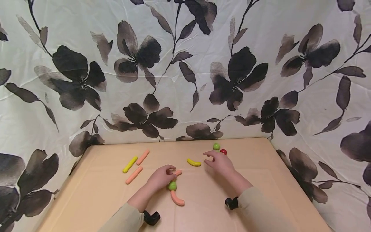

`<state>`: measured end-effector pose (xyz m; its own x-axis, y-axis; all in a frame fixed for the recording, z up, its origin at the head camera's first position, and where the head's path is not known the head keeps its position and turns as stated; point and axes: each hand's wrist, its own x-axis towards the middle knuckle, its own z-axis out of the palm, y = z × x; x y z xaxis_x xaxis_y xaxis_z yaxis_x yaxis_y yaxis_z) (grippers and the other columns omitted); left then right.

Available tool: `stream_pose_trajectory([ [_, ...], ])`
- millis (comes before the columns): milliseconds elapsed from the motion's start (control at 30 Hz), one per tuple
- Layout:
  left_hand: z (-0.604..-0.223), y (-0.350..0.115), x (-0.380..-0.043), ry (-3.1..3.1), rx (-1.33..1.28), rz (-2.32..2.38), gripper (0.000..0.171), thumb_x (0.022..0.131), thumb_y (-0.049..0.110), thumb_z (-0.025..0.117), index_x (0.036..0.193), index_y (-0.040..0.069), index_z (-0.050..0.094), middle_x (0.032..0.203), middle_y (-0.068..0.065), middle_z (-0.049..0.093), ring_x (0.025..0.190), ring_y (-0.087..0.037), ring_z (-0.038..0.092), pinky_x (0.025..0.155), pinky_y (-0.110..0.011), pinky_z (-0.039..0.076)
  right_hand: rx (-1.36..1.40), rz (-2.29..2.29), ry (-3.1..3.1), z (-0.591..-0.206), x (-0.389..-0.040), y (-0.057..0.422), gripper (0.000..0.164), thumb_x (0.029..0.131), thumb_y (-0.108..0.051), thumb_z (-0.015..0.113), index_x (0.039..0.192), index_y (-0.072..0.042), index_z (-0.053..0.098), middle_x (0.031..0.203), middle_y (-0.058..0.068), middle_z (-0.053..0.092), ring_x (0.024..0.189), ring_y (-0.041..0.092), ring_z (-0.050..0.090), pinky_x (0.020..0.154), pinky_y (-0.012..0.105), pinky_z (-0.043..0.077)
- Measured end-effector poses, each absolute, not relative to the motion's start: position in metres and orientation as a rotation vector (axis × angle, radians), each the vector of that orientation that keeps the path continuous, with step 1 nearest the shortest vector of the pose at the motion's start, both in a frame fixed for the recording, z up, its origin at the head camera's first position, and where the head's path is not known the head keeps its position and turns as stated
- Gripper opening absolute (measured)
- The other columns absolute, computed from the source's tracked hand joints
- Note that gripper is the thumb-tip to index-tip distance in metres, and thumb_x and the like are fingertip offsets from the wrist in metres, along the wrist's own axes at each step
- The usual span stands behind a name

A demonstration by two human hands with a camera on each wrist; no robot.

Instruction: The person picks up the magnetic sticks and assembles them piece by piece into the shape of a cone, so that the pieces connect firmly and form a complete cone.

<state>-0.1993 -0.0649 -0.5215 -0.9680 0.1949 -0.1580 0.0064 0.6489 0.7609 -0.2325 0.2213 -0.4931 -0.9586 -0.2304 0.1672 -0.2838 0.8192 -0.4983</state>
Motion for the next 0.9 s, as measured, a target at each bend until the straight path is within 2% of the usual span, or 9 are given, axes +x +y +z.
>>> stream_pose_trajectory([
  [100,-0.519,-0.064,-0.2,2.62,0.145,1.216,0.039,0.088,0.024,0.073,0.123,0.009,0.065,0.092,0.0,0.062,0.08,-0.017,0.055,0.07,-0.034,0.046,0.398,0.83,-2.857,-0.488,-0.234,0.246,0.034,0.086,-0.017,0.077,0.119,-0.009,0.072,0.093,0.008,0.066,0.077,0.02,0.055,0.067,0.033,0.044],
  [267,-0.515,-0.062,-0.201,2.617,0.143,1.194,0.037,0.088,0.019,0.071,0.121,0.007,0.066,0.092,0.0,0.061,0.08,-0.017,0.055,0.072,-0.035,0.046,0.387,0.819,-2.855,-0.485,-0.24,0.273,0.036,0.087,-0.015,0.076,0.121,-0.004,0.07,0.103,0.014,0.067,0.08,0.025,0.057,0.071,0.036,0.046],
  [400,-0.513,-0.06,-0.2,2.616,0.142,1.203,0.035,0.086,0.014,0.07,0.119,0.005,0.066,0.092,-0.001,0.063,0.08,-0.017,0.055,0.072,-0.035,0.047,0.393,0.746,-2.889,-0.487,-0.246,0.282,0.038,0.087,-0.017,0.076,0.123,-0.006,0.069,0.112,0.015,0.067,0.08,0.024,0.055,0.071,0.038,0.045],
  [600,-0.513,-0.057,-0.203,2.621,0.106,1.213,0.034,0.084,0.012,0.072,0.118,0.005,0.068,0.092,-0.001,0.063,0.08,-0.017,0.055,0.074,-0.036,0.047,0.512,0.666,-2.936,-0.496,-0.267,0.281,0.034,0.087,-0.015,0.076,0.119,-0.003,0.07,0.102,0.012,0.069,0.091,0.028,0.061,0.082,0.046,0.049],
  [733,-0.514,-0.055,-0.205,2.616,0.092,1.225,0.035,0.083,0.01,0.072,0.117,0.004,0.069,0.089,-0.001,0.062,0.079,-0.017,0.055,0.073,-0.035,0.047,0.512,0.608,-2.971,-0.503,-0.279,0.279,0.035,0.086,-0.016,0.077,0.119,-0.004,0.071,0.106,0.013,0.069,0.098,0.03,0.063,0.091,0.05,0.048],
  [900,-0.514,-0.054,-0.208,2.611,0.069,1.245,0.034,0.083,0.01,0.072,0.116,0.005,0.07,0.089,-0.001,0.063,0.079,-0.016,0.055,0.072,-0.034,0.047,0.488,0.539,-3.019,-0.508,-0.293,0.276,0.036,0.087,-0.018,0.077,0.121,-0.008,0.071,0.109,0.011,0.068,0.096,0.027,0.061,0.088,0.05,0.048],
])
